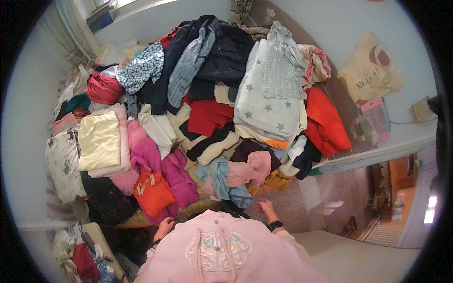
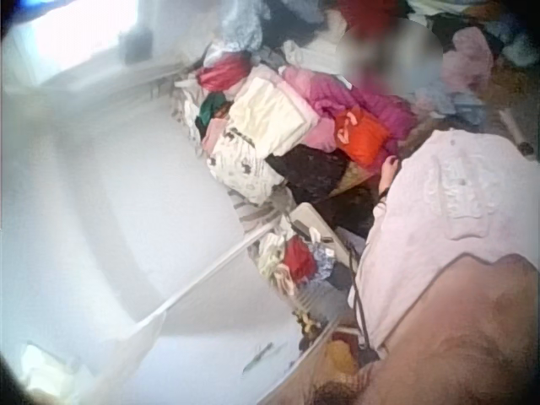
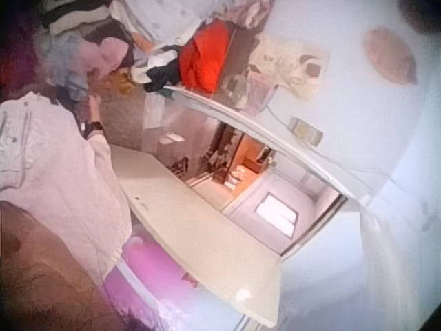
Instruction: The person folds several pieces of clothing, including a yellow cloth, a grey patterned cloth, and a grey star-patterned blanket, on a bed covered with other clothes. The person handles each item one at a time, unfolding, smoothing, and folding them before placing them on the pile.
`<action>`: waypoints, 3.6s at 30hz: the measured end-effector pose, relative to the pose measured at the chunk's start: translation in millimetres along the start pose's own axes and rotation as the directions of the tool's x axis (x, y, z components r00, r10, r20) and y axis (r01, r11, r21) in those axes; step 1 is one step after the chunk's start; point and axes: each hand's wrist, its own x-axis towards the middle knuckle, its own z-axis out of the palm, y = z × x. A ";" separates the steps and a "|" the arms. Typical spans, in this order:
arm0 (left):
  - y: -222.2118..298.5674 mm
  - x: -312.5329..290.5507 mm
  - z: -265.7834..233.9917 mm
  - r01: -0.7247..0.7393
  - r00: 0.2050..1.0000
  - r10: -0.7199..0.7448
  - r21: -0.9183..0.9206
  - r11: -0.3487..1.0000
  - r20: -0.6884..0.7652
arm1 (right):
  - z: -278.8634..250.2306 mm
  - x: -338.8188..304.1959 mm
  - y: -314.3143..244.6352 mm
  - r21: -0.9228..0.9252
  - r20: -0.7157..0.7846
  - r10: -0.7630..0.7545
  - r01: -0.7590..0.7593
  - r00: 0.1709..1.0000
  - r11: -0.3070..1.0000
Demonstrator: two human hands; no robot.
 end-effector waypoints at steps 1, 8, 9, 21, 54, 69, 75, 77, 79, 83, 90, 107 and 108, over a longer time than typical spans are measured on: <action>-1.9 -2.8 12.7 0.025 1.000 -0.026 -0.053 0.998 -0.011 | -7.3 8.8 -17.1 -0.019 -0.035 -0.020 0.019 0.999 1.000; -26.5 -28.8 94.3 0.159 0.976 -0.179 -0.160 0.974 -0.121 | -38.5 61.2 -120.3 -0.066 -0.018 -0.286 0.284 0.958 0.956; -28.5 -35.8 103.1 0.178 0.972 -0.201 -0.183 0.967 -0.118 | -37.5 70.2 -132.3 -0.045 -0.005 -0.346 0.345 0.938 0.937; 7.8 -47.8 136.9 0.267 0.940 -0.315 -0.294 0.918 -0.128 | 31.1 110.5 -364.4 0.530 0.087 -0.658 0.524 0.748 0.666; 413.6 1.2 -1.4 0.165 0.708 0.623 -0.935 0.313 0.333 | 73.3 -59.0 -310.5 -0.022 0.963 -0.184 0.740 0.196 0.672; 502.4 -23.8 -46.5 -0.073 0.955 0.291 -0.997 0.036 -0.059 | 32.5 -8.0 -256.8 -0.123 0.869 -0.135 0.471 0.476 0.873; 515.3 -22.0 -83.3 -0.149 0.934 0.325 -0.989 -0.022 -0.147 | 17.3 67.6 -237.2 0.155 0.308 -0.413 0.383 0.857 0.911; 514.4 -20.9 -89.3 -0.179 0.940 0.287 -0.983 -0.043 -0.184 | 20.7 85.2 -232.5 0.225 0.177 -0.285 0.243 0.942 0.943; 511.8 -19.5 -94.3 -0.220 0.933 0.284 -0.975 -0.039 -0.222 | 28.3 101.5 -233.3 0.315 0.270 -0.420 0.333 0.866 0.889; 503.2 -10.5 -106.5 -0.274 0.931 0.255 -0.961 0.024 -0.259 | 38.1 114.0 -238.5 0.271 0.432 -0.350 0.250 0.831 0.929; 468.5 15.2 -144.3 -0.399 0.896 0.214 -0.917 0.001 -0.389 | -4.7 76.9 -252.8 0.309 0.376 -0.380 0.272 0.845 0.911; 388.2 71.0 -156.3 -0.354 0.934 -0.018 -0.932 0.077 -0.356 | -168.9 30.8 -237.6 0.637 0.188 -0.583 0.355 0.790 0.685; 387.5 71.4 -155.9 -0.363 0.932 0.031 -0.924 0.124 -0.362 | -171.5 26.9 -239.1 0.657 0.177 -0.573 0.337 0.800 0.674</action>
